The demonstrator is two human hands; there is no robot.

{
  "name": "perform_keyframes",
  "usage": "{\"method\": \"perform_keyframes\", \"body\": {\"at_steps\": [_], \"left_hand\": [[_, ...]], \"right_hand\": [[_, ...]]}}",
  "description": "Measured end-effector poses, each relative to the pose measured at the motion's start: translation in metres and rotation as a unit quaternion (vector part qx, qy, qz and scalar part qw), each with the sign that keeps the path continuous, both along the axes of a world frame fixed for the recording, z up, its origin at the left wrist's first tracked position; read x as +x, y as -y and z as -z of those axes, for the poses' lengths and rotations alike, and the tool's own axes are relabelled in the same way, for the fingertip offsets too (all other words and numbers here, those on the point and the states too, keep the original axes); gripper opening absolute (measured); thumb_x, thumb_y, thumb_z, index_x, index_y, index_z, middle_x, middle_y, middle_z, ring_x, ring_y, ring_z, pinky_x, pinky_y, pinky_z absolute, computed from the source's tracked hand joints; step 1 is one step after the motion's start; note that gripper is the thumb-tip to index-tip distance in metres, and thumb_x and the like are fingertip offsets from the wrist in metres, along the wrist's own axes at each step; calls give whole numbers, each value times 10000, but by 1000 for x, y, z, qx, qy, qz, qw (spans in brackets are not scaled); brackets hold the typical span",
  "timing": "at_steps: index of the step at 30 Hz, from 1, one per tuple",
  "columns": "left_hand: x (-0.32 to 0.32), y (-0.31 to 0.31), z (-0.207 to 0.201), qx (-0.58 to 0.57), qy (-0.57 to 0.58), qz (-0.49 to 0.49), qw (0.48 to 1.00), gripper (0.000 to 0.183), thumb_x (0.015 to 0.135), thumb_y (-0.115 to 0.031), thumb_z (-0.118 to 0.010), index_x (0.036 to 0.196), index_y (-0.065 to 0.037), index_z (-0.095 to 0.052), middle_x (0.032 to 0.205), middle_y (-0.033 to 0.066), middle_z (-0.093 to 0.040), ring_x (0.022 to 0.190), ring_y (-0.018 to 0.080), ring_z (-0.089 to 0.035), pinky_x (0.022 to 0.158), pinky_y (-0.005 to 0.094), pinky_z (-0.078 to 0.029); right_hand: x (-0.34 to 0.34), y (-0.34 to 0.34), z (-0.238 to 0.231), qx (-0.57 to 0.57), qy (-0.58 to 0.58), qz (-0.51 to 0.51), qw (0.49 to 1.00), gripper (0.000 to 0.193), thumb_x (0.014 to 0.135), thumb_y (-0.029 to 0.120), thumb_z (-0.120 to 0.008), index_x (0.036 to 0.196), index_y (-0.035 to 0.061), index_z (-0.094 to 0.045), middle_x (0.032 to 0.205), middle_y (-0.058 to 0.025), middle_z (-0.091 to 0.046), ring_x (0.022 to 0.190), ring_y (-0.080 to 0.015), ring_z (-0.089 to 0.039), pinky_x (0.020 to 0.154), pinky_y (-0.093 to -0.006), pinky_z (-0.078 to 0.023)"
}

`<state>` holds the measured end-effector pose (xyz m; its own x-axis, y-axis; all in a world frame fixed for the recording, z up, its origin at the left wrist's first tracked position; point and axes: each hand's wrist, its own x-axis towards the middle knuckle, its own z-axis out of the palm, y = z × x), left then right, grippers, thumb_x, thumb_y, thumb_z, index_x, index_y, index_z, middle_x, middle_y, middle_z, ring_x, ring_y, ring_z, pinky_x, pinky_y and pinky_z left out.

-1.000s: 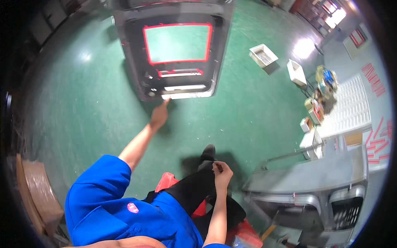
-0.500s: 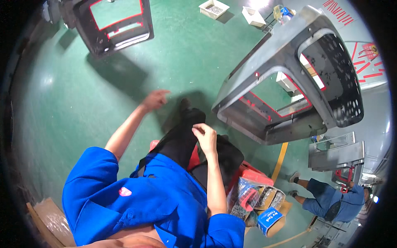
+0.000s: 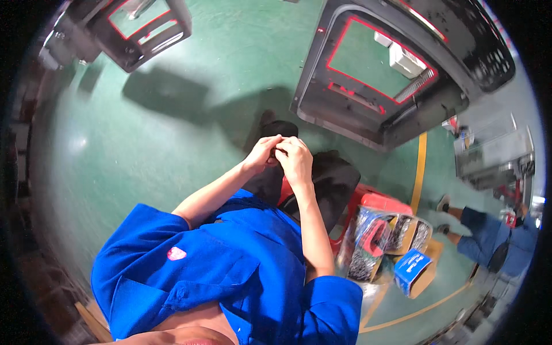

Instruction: Manually attaching small metal clips and screws to a grey metal housing unit.

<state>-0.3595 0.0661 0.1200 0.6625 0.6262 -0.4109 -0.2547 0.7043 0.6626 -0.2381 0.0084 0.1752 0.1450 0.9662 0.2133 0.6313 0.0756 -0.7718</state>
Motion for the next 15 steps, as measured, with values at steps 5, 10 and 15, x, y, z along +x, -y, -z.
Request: {"method": "perform_keyframes", "body": {"at_steps": [5, 10, 15], "left_hand": [[7, -4, -5, -9, -33, -3, 999, 326, 968, -339, -452, 942, -64, -627, 609, -44, -494, 425, 34, -339, 373, 185, -225], [10, -6, 5, -90, -12, -3, 996, 310, 920, -427, -504, 825, -154, -614, 677, -21, -582, 539, 86, -534, 440, 233, -411], [25, -9, -9, -82, -83, 3, 993, 289, 906, -435, -530, 789, -184, -611, 726, -14, -620, 632, 104, -603, 505, 247, -467]], "right_hand": [[-1, 0, 7, 66, 49, 48, 995, 101, 719, 105, -628, 795, 53, -670, 815, -67, -635, 821, -255, -604, 742, -366, -495], [-1, -2, 12, 132, 120, 81, 981, 44, 704, 73, -633, 745, 59, -623, 742, -58, -630, 748, -243, -603, 705, -369, -485], [6, 0, 24, 125, 148, 113, 974, 52, 699, 106, -629, 747, 87, -629, 723, -34, -605, 761, -219, -582, 717, -351, -469]]}}
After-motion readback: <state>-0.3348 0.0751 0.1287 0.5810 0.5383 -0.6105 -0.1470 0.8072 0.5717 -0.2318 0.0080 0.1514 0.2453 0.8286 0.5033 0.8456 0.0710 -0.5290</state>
